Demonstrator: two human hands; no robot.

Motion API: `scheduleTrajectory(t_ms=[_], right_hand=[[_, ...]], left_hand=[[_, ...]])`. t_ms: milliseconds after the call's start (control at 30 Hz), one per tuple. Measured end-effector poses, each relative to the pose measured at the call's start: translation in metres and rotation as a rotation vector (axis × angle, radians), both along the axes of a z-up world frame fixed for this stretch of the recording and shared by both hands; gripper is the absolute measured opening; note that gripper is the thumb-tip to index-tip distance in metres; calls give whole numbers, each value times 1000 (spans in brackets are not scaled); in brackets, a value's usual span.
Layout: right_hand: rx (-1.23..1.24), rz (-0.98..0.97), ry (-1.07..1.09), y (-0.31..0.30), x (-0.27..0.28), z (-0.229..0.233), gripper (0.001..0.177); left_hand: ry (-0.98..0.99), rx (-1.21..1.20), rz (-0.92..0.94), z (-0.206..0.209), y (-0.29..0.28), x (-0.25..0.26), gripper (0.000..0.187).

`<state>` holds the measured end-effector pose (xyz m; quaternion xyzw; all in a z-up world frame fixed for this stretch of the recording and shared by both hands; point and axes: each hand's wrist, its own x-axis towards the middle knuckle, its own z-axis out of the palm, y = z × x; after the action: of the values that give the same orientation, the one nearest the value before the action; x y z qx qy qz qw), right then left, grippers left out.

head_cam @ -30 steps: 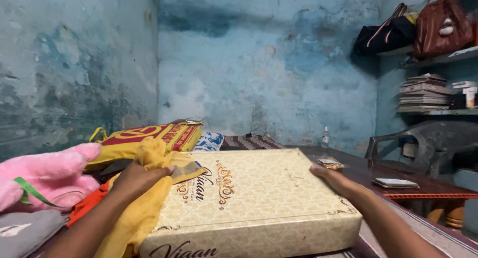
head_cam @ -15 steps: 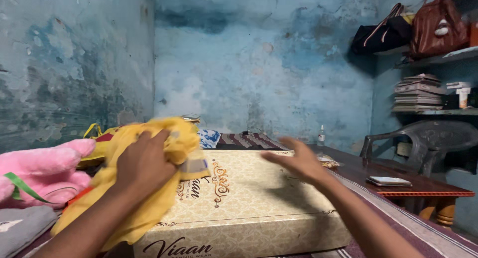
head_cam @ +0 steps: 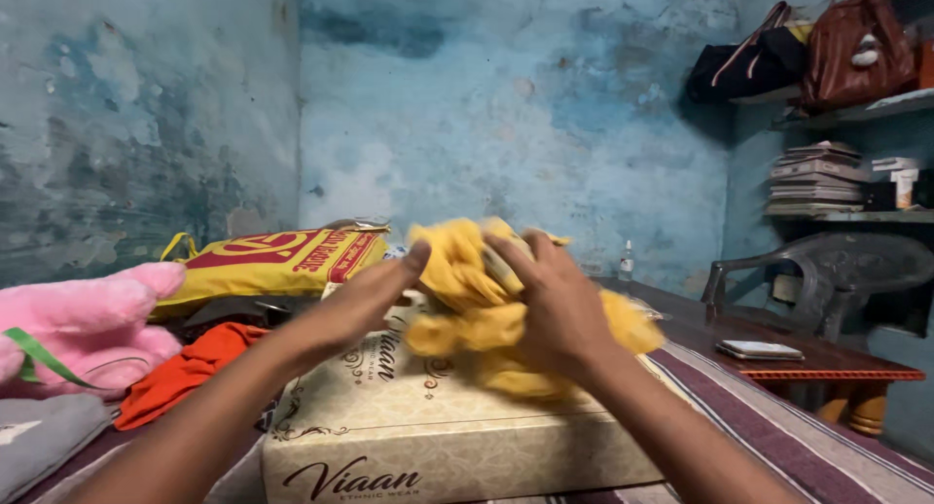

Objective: The person wipes the top surface of a rectangular cardboard box labeled 'Viaan' using a yellow cloth. They repeatedly rub the cloth across the box lid, occasionally lifting and repositioning the cloth, and briefly flip the box over before continuing to wipe the top surface.

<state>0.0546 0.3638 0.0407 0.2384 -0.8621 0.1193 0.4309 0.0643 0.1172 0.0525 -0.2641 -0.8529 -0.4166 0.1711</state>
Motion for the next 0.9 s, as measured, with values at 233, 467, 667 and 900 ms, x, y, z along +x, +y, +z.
scheduleTrajectory(t_ms=[233,467,667,900], right_hand=[[130,-218,-445,52,-57,-11,123],[223,245,-537,-57,19,-31,109],[228,238,-423,-37,-21,-26,98],[-4,-318,-486,37,-53,-15,101]], left_hand=[[29,-570,615,-71,-41,-38,58],[362,-884,413,-78,-59,-60,60],[385,-702,435,-81,-56,-61,48],[342,-679,504,-78,-55,-59,43]])
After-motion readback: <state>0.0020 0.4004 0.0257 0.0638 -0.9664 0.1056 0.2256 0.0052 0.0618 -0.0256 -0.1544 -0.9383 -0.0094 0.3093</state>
